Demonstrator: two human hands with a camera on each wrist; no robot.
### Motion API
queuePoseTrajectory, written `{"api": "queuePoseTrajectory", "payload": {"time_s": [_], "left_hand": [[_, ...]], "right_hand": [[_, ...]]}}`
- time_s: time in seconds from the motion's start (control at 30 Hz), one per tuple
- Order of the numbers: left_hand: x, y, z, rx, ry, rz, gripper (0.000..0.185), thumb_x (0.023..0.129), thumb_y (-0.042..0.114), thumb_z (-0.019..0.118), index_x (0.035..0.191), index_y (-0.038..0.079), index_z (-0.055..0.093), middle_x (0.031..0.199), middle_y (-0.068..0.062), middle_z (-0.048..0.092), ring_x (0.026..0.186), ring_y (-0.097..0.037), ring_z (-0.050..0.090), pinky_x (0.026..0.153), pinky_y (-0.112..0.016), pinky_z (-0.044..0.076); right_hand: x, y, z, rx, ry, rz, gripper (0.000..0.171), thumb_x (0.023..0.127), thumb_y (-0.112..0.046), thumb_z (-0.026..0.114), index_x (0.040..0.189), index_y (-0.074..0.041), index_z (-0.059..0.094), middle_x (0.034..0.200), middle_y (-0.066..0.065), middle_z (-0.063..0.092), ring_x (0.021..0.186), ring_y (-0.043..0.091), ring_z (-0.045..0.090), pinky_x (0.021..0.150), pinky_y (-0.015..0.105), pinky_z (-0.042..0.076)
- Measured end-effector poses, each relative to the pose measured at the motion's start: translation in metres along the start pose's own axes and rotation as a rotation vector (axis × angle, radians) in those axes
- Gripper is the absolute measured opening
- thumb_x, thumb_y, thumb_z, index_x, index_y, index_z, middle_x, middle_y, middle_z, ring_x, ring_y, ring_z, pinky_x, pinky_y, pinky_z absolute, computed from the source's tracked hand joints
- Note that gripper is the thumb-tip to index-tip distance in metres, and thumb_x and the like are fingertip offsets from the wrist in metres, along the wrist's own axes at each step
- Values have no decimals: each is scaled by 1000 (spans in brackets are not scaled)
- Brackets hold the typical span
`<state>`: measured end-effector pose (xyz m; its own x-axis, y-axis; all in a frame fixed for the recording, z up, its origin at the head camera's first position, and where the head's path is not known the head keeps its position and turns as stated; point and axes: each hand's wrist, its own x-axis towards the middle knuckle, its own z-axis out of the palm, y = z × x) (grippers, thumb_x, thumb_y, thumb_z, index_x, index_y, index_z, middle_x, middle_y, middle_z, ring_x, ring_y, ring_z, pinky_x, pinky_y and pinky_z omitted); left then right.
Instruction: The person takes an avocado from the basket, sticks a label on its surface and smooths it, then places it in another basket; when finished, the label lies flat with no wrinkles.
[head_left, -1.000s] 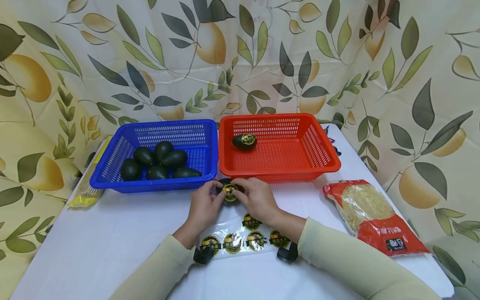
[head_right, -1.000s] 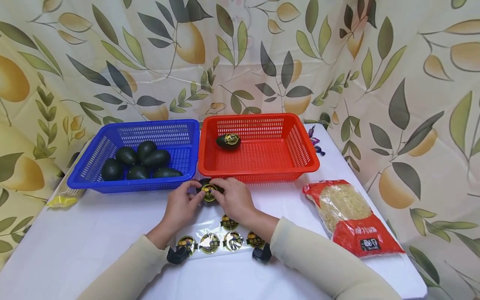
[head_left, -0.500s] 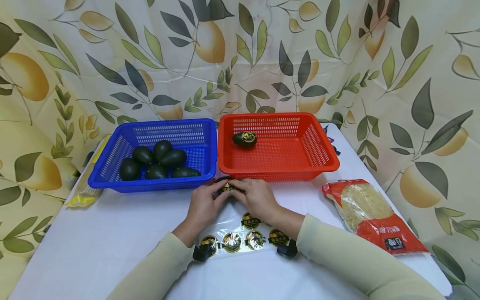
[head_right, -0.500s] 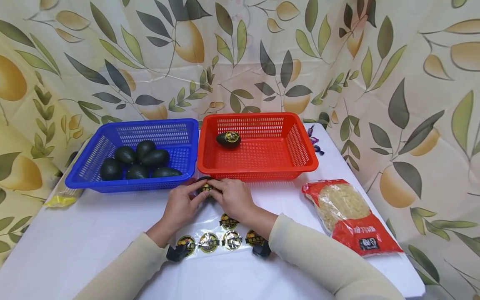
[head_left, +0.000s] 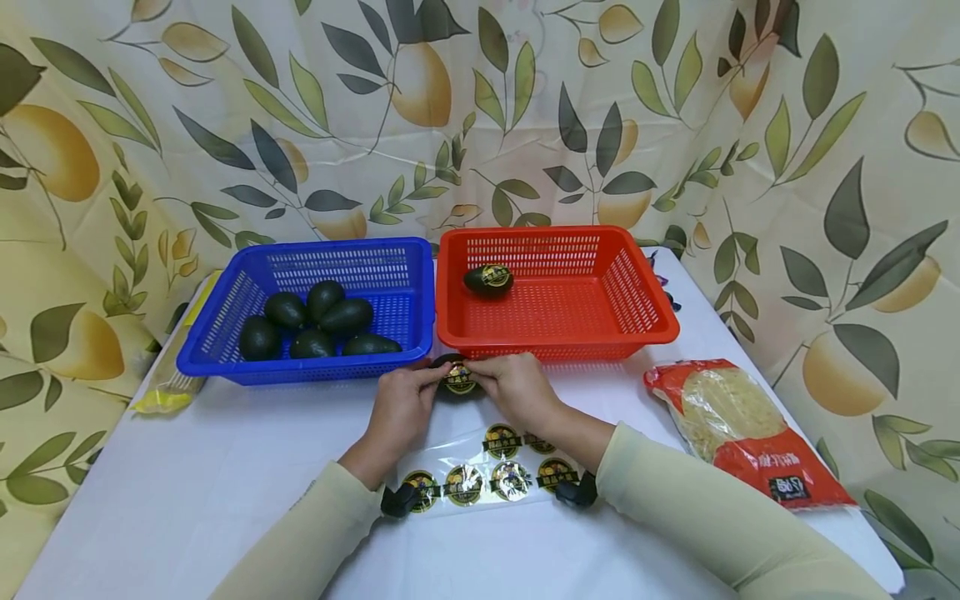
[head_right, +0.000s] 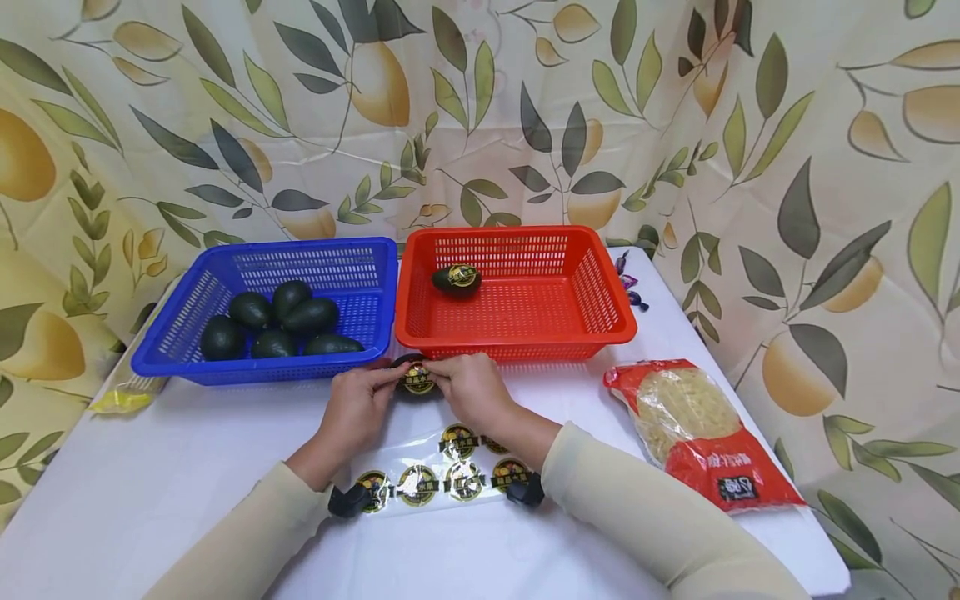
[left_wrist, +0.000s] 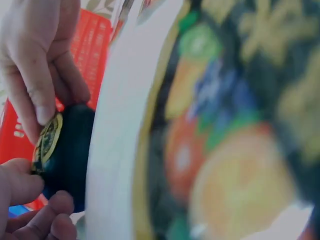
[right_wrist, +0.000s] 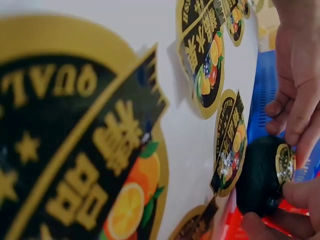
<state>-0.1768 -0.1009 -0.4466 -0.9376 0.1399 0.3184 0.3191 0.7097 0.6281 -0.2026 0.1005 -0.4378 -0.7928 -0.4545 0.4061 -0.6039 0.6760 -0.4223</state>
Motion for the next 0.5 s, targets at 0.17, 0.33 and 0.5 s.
{"api": "queuePoseTrajectory", "payload": {"time_s": [0.17, 0.33, 0.5], "left_hand": [[-1, 0, -4, 10, -39, -24, 30, 96, 15, 75, 126, 18, 75, 121, -11, 76, 112, -30, 72, 97, -48, 57], [-3, -3, -1, -4, 8, 5, 25, 94, 18, 78, 118, 16, 79, 115, -9, 78, 109, -28, 73, 96, -48, 58], [-1, -2, -2, -30, 33, -11, 16, 91, 16, 81, 107, 13, 83, 103, -5, 80, 104, -24, 75, 92, -44, 60]], "right_hand": [[1, -8, -2, -97, -154, 33, 49, 92, -34, 79, 135, -11, 70, 116, 13, 77, 102, 30, 75, 88, 46, 60], [5, -14, -1, -157, -202, 42, 54, 92, -34, 80, 139, -12, 66, 118, 15, 76, 105, 37, 73, 92, 51, 58], [9, -18, 1, -182, -220, 65, 57, 91, -38, 81, 140, -12, 66, 115, 15, 77, 103, 37, 74, 89, 51, 59]]}}
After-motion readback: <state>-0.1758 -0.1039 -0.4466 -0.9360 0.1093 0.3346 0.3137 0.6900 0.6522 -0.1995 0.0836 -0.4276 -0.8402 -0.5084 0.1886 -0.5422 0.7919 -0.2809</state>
